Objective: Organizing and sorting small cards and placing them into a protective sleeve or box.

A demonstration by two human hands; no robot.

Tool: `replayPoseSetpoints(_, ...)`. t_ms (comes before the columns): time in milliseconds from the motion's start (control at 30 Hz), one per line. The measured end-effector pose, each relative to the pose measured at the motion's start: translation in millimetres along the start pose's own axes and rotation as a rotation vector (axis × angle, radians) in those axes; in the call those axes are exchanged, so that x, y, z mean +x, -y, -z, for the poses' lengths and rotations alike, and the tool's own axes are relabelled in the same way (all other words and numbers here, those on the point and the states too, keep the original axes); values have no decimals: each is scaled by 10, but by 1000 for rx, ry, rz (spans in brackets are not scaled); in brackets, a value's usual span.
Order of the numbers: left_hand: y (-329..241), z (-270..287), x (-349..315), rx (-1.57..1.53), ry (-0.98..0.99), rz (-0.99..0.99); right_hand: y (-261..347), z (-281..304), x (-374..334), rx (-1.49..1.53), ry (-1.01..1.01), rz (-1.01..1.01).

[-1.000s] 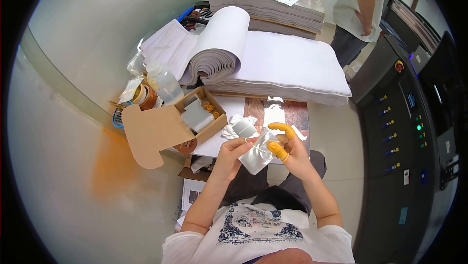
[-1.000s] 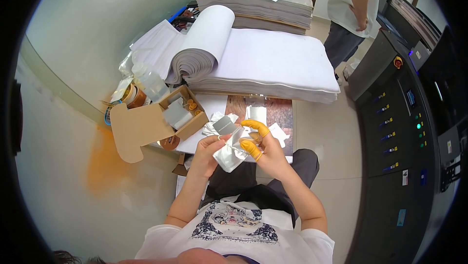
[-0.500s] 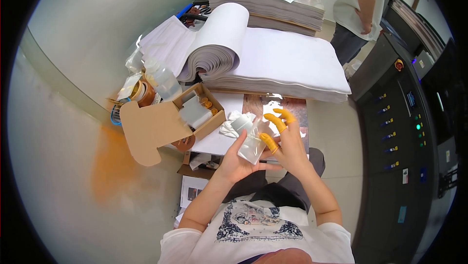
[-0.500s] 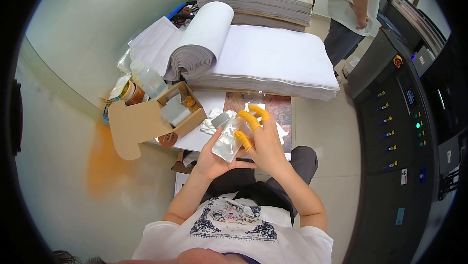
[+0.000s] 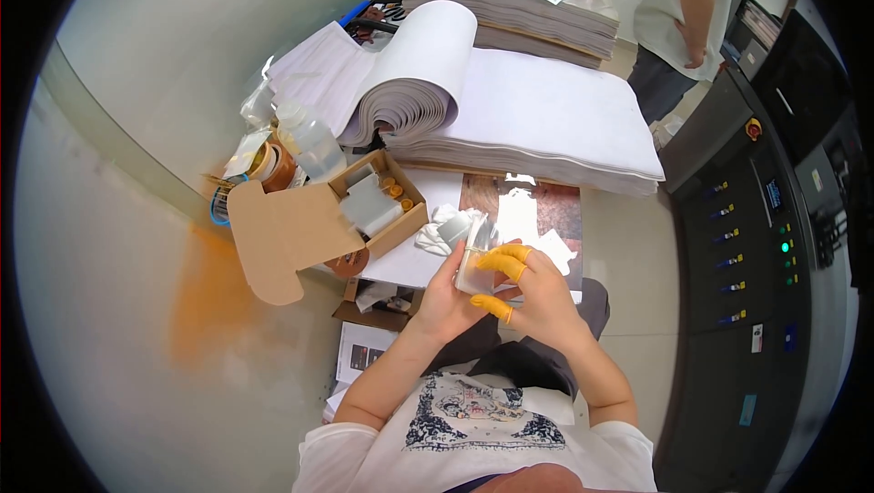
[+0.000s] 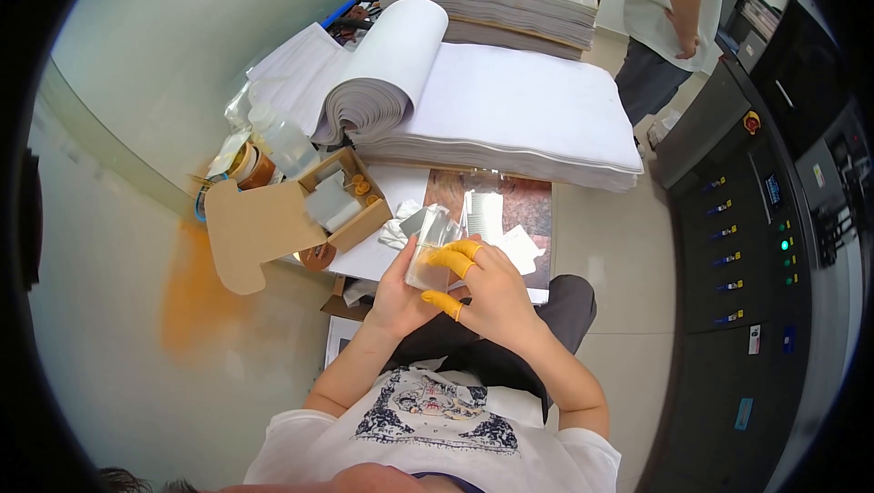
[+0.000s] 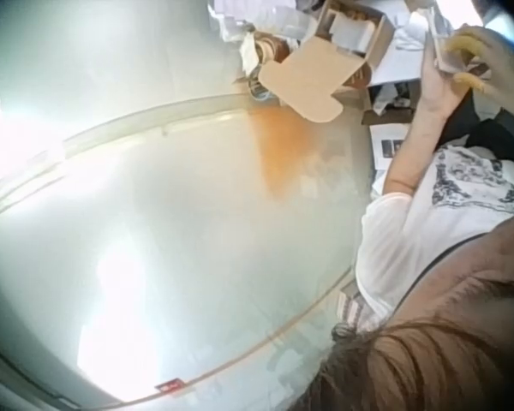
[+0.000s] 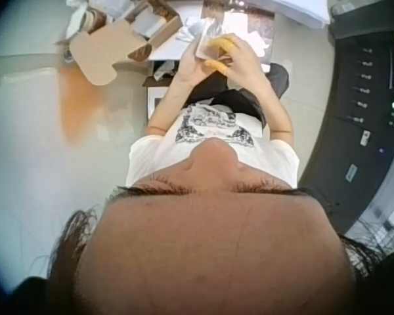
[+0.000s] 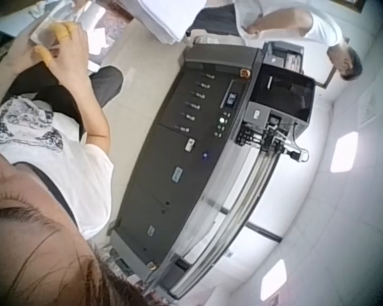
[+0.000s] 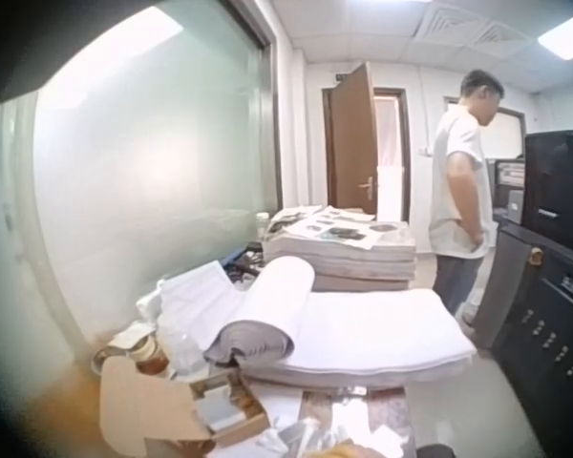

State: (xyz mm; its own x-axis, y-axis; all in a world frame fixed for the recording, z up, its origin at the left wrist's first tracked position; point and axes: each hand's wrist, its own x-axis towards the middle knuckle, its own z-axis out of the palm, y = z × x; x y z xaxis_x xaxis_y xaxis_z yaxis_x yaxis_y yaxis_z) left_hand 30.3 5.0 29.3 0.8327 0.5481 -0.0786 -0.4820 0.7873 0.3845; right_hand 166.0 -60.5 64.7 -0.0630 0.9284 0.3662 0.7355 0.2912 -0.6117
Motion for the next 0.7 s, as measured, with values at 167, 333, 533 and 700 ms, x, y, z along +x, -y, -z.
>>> replayPoseSetpoints(167, -1, 26, -23, -77, 57, 32, -70, 0, -6, 180, 58, -50)
replayPoseSetpoints(333, 25, 172, -15, -104, 86, 41, -86, 19, 16, 372, 118, -153)
replayPoseSetpoints(533, -27, 88, -29, -84, 115, 56, -121, 36, 32, 560, 78, -200)
replayPoseSetpoints(700, -129, 59, -79, 192, 114, 43, -204, 55, 14, 630, 21, -237)
